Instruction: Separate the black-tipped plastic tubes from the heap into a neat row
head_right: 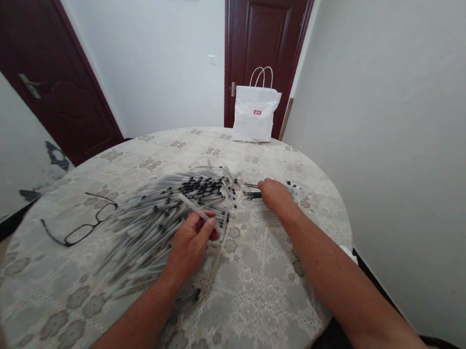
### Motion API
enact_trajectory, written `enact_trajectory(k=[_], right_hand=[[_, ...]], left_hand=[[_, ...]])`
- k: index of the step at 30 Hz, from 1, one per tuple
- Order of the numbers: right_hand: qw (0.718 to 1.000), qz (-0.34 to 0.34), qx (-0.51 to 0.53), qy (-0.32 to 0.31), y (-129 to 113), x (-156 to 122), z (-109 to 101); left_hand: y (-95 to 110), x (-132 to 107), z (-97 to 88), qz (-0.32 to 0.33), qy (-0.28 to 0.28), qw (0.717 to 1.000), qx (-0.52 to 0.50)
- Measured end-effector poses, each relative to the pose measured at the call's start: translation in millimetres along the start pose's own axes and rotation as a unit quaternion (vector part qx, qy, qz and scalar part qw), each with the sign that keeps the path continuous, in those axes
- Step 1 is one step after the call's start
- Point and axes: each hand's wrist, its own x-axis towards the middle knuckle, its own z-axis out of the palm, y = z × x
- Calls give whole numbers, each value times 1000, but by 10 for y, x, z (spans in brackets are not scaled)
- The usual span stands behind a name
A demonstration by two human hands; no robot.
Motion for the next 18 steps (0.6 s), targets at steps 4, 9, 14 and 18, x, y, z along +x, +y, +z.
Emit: enact_trajectory(k=[4,9,14,18], right_hand=[[979,-14,167,114,-185,-388,-142],[786,-41,611,91,-463,-816,-186],[675,-78,733,-9,-533,-896,-163],[690,-97,717,-35,-522,-922,-172]], left_hand=[[23,-39,0,6,-77,997,0],[4,-80,10,-7,-193,981,-20],[42,-108,-11,-7,-297,955,7],[2,-82,-4,1,-301,954,10]])
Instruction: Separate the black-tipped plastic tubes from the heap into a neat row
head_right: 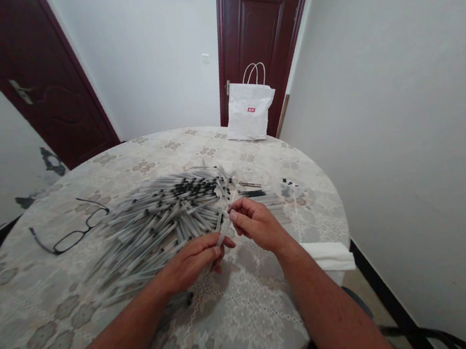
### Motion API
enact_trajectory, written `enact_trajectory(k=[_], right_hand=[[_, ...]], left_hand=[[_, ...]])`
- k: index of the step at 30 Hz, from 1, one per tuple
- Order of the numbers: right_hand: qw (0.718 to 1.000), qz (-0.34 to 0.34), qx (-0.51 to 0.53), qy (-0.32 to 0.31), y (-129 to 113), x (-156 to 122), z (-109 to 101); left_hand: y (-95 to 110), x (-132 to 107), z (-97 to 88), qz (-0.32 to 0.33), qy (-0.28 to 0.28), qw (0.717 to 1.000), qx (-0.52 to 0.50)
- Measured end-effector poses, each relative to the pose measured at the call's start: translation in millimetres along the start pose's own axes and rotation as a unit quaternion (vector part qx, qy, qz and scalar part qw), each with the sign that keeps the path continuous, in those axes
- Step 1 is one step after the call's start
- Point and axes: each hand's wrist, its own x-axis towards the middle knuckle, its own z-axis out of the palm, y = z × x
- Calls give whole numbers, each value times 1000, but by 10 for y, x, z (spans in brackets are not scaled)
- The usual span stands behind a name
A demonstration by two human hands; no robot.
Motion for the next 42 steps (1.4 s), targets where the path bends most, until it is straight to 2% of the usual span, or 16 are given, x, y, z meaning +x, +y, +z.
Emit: enact_trajectory(k=[4,9,15,20,26,28,30,34,39,42], right_hand=[[994,-31,-105,2,-27,-41,76],[969,-85,-232,-5,-28,-67,165],[976,-87,-200,-27,-31,-75,208],[985,-89,-142,-29,-54,-78,252],[962,-133,-238,25,-128,-137,297],[953,-151,-261,25,-148,-148,289],[955,-153,-253,9,-151,-143,269],[975,-115,-190,-12,-128,-118,244],[950,-153,-271,34,-144,-131,238],[946,-152,-284,26,-117,-103,177]], left_hand=[[-72,51,7,8,39,998,50],[-83,78,24,4,81,990,117],[-31,74,21,36,102,984,141],[35,50,30,30,118,983,138],[19,44,41,28,138,979,146],[18,42,50,33,137,979,145],[28,37,59,30,137,979,149],[47,31,66,13,136,978,156],[2,58,34,4,152,977,151],[-30,76,14,5,172,975,140]])
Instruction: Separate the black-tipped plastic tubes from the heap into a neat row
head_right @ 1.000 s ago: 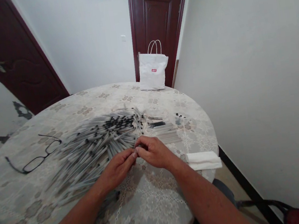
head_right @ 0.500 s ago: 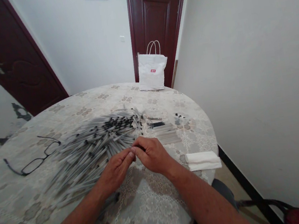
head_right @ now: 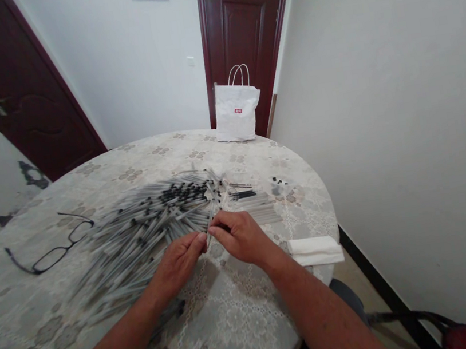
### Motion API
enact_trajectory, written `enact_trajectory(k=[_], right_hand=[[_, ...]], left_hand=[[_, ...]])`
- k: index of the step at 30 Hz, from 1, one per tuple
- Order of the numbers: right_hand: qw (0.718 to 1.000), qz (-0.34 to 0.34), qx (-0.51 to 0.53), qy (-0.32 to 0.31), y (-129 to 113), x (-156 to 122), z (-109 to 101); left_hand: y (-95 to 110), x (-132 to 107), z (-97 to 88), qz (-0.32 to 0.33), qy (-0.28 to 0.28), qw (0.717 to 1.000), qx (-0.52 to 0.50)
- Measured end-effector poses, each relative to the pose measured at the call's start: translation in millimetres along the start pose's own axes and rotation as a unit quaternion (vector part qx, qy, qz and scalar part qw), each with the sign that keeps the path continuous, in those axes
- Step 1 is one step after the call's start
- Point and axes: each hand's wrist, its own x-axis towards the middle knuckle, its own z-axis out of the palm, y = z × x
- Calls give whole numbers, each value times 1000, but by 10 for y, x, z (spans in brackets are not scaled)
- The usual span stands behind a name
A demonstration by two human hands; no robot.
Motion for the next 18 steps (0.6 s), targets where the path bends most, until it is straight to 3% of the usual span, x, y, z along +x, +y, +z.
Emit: enact_trajectory(k=[6,9,14,18], right_hand=[[997,81,8,-21,296,68,-236],[987,143,10,-73,429,51,-434],[971,211,60,-90,616,-23,-603],[968,224,28,-113,705,-8,-608]], left_hand=[[-74,5,10,-64,9,988,-141],[-78,8,19,-68,4,979,-191],[-20,19,10,-62,10,975,-215],[-3,22,-20,-59,29,979,-194]])
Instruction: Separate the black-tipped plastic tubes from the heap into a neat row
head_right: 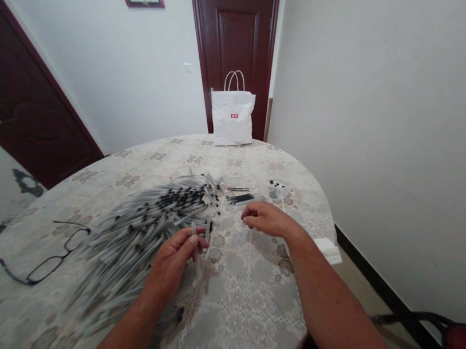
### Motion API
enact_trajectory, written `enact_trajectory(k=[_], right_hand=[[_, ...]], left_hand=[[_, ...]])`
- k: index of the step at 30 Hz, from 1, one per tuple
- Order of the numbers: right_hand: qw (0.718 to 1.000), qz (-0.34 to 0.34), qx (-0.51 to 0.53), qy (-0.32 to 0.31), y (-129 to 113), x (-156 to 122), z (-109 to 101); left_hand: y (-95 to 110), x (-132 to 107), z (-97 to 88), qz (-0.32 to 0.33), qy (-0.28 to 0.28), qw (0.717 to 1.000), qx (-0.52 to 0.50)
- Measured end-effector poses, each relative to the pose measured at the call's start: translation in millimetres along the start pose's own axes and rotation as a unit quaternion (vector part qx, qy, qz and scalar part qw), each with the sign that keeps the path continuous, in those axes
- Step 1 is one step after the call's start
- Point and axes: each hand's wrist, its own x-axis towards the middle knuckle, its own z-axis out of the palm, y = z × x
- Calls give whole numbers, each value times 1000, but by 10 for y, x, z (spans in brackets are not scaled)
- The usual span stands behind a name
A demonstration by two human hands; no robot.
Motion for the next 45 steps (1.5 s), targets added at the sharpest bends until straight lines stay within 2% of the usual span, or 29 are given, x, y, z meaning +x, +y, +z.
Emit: enact_trajectory(k=[3,6,9,12,15,19,22,24,29,34,38,41,45], right_hand=[[1000,-2,-20,6,-30,145,-61],[992,-16,13,126,-98,387,-191],[963,-45,82,251,-131,586,-294],[948,-56,123,289,-107,590,-233],[960,-42,132,243,-88,413,11],[988,-70,101,95,-200,153,374],[991,-103,90,1,-357,57,552],[989,-129,68,-20,-451,23,630],[980,-196,-46,13,-569,-28,720],[970,-222,-100,-17,-575,-58,652],[960,-224,-165,-35,-514,-110,436],[950,-173,-261,-10,-333,-117,189],[925,-57,-369,78,41,-41,-101]], left_hand=[[-9,9,-9,0,12,1000,12],[-24,23,3,-8,26,1000,-3],[-22,32,18,-13,40,999,-13],[-18,35,19,-16,51,998,-17],[-50,43,18,-8,51,998,-30],[-112,62,33,8,55,997,-54],[-109,61,43,18,58,996,-60],[-89,55,42,25,55,997,-56],[-86,38,26,50,49,997,-11],[-103,7,35,76,54,991,101],[-73,-19,51,73,46,988,129],[-58,-16,41,59,60,989,121],[-86,5,13,49,86,987,127]])
